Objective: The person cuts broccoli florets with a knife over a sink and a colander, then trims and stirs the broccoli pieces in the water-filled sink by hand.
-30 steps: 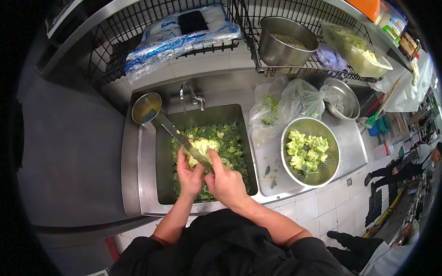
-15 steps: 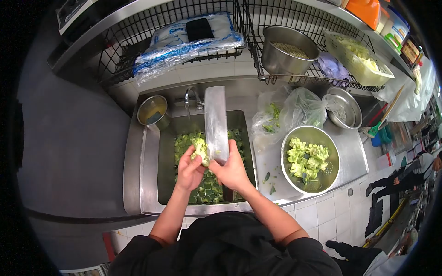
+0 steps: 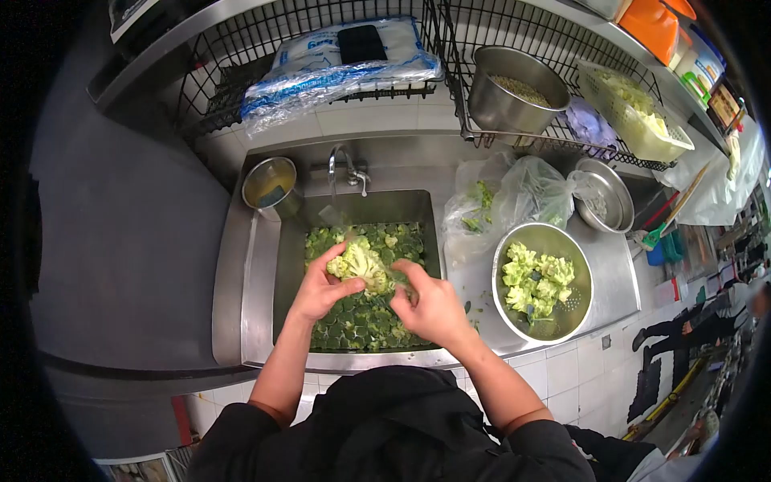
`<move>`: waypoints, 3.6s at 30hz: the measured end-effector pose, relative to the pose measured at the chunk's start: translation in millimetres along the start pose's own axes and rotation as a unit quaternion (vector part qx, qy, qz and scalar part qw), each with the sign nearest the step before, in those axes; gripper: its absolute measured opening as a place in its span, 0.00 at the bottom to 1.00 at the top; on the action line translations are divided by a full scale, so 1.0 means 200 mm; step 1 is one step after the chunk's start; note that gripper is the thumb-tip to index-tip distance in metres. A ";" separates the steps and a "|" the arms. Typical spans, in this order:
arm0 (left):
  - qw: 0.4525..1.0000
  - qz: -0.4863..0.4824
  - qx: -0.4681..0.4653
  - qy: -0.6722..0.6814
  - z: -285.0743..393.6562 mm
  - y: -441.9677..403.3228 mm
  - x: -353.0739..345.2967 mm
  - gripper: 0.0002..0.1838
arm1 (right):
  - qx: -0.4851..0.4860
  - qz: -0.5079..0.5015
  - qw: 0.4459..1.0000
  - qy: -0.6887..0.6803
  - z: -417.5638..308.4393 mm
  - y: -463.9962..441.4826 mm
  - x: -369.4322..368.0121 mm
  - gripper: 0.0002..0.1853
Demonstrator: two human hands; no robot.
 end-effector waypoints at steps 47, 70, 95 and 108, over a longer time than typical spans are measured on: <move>0.988 0.079 0.097 0.087 -0.34 -0.06 0.38 0.27 | -0.204 -0.164 0.880 -0.397 0.48 -0.17 -0.38 0.08; 0.745 0.130 0.410 -0.510 -1.12 -0.09 0.67 0.49 | -0.266 0.050 0.934 -0.234 0.65 0.38 0.15 0.13; 0.691 -0.346 -0.183 -0.607 -1.61 -1.89 -1.90 0.50 | -0.392 0.280 0.826 -0.293 1.62 1.14 1.44 0.06; 0.888 0.367 0.008 -0.276 -0.77 -1.50 -0.50 0.38 | -0.300 0.172 0.890 -0.296 1.40 0.74 1.11 0.13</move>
Point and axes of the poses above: each hand's wrist, its own y-axis away from the middle knuckle, its own x-axis out of the back of the hand, z = x × y, the point moved 7 cm from there along -y, towards the middle knuckle, and after that the axes turned 1 degree about z, right-handed, at the moved point
